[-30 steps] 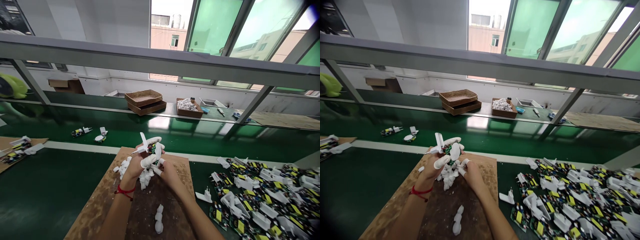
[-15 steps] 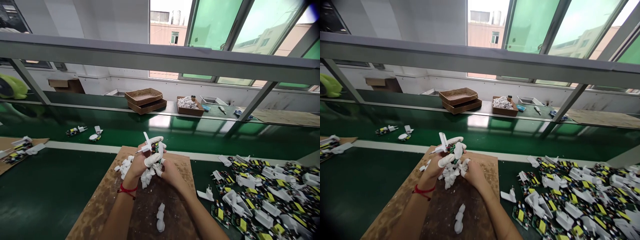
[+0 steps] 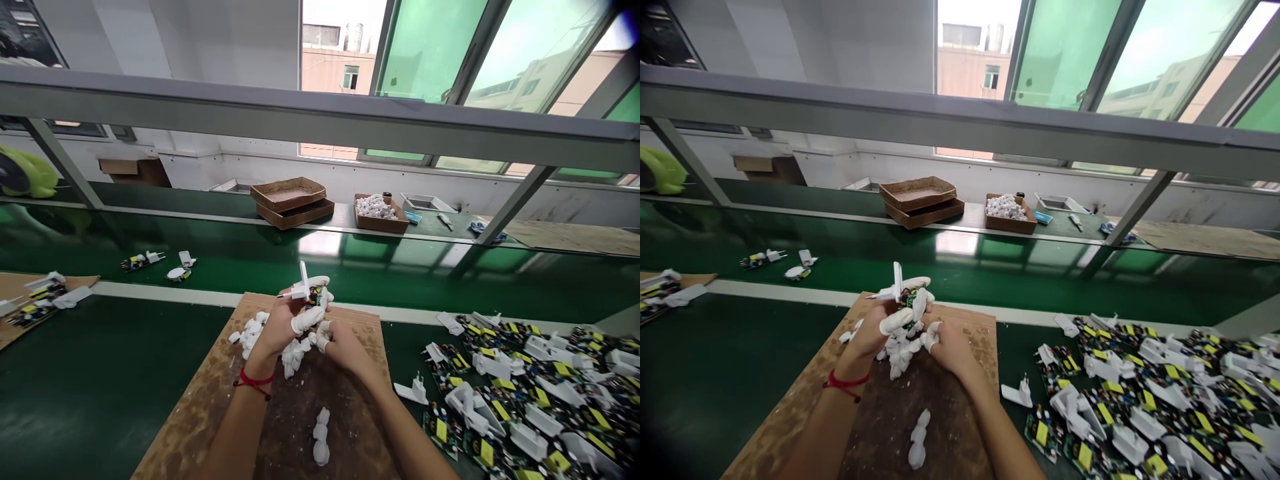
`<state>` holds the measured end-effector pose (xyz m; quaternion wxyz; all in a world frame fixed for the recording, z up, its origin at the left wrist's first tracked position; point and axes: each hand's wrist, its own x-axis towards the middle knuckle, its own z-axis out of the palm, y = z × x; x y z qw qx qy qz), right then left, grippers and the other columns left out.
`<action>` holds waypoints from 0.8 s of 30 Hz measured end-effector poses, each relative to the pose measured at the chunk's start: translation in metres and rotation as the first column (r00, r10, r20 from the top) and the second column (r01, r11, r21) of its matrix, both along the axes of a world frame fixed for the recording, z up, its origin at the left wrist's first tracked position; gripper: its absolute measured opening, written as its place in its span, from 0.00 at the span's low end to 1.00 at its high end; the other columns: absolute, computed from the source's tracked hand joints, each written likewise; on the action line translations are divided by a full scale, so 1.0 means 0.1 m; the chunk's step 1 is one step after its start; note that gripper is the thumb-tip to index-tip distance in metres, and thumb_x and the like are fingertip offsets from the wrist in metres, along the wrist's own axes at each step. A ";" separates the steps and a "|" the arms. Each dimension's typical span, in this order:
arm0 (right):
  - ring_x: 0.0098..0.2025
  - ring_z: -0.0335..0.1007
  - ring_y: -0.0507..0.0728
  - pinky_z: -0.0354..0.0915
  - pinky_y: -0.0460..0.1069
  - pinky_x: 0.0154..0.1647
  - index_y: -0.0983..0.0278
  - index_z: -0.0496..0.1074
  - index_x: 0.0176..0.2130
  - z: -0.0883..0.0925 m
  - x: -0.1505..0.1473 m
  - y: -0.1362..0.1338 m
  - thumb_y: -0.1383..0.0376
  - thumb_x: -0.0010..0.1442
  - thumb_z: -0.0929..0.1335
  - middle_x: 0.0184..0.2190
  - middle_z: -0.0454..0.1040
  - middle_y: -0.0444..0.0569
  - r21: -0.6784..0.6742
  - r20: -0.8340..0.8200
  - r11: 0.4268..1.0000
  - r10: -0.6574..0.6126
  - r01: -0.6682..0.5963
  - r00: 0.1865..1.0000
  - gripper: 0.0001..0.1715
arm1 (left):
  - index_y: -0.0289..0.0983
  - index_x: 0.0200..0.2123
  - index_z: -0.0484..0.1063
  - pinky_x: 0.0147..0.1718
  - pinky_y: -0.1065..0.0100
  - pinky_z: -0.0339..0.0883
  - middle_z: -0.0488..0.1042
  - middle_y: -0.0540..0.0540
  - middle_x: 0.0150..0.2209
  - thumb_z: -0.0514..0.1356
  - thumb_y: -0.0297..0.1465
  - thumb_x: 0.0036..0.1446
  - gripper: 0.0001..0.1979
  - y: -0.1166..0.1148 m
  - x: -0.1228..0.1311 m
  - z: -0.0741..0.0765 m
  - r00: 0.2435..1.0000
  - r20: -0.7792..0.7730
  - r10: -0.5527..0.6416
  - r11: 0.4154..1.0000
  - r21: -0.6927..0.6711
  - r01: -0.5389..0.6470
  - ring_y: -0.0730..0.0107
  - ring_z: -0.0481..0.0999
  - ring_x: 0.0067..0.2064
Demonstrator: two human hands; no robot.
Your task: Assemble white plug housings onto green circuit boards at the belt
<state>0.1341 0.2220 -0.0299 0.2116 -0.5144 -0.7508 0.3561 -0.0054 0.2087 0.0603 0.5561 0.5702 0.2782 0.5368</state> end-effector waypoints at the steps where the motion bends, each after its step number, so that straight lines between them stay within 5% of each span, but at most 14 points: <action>1: 0.26 0.60 0.51 0.51 0.45 0.27 0.65 0.64 0.21 0.00 0.02 0.01 0.71 0.48 0.62 0.21 0.67 0.44 -0.015 -0.020 1.000 0.011 -0.011 1.000 0.06 | 0.35 0.51 0.71 0.48 0.54 0.68 0.78 0.37 0.40 0.70 0.37 0.39 0.34 0.00 0.00 0.00 1.000 -0.004 -0.005 1.000 -0.003 0.005 0.48 0.74 0.48; 9: 0.23 0.60 0.50 0.55 0.43 0.26 0.66 0.67 0.20 0.00 0.08 0.06 0.73 0.47 0.60 0.18 0.67 0.42 -0.063 -0.212 0.993 0.079 -0.095 0.974 0.10 | 0.35 0.52 0.70 0.49 0.54 0.66 0.77 0.36 0.44 0.69 0.38 0.40 0.34 0.00 -0.01 -0.02 1.000 -0.018 -0.017 1.000 -0.017 0.017 0.48 0.73 0.49; 17: 0.33 0.69 0.57 0.64 0.50 0.36 0.66 0.74 0.36 0.20 0.33 0.17 0.59 0.52 0.66 0.30 0.75 0.50 0.038 -0.418 0.987 -0.127 0.157 0.899 0.15 | 0.36 0.57 0.64 0.52 0.60 0.63 0.71 0.37 0.51 0.70 0.35 0.39 0.40 -0.01 -0.10 -0.05 0.969 -0.247 -0.028 0.998 0.044 0.040 0.50 0.68 0.53; 24: 0.35 0.75 0.59 0.68 0.54 0.41 0.65 0.70 0.45 0.59 0.52 0.06 0.55 0.45 0.74 0.36 0.78 0.53 -0.166 -0.757 0.929 -0.335 0.331 0.560 0.30 | 0.43 0.62 0.56 0.44 0.59 0.66 0.69 0.42 0.43 0.66 0.34 0.43 0.42 -0.06 -0.01 -0.05 0.646 -0.735 0.204 0.976 0.201 -0.080 0.53 0.68 0.46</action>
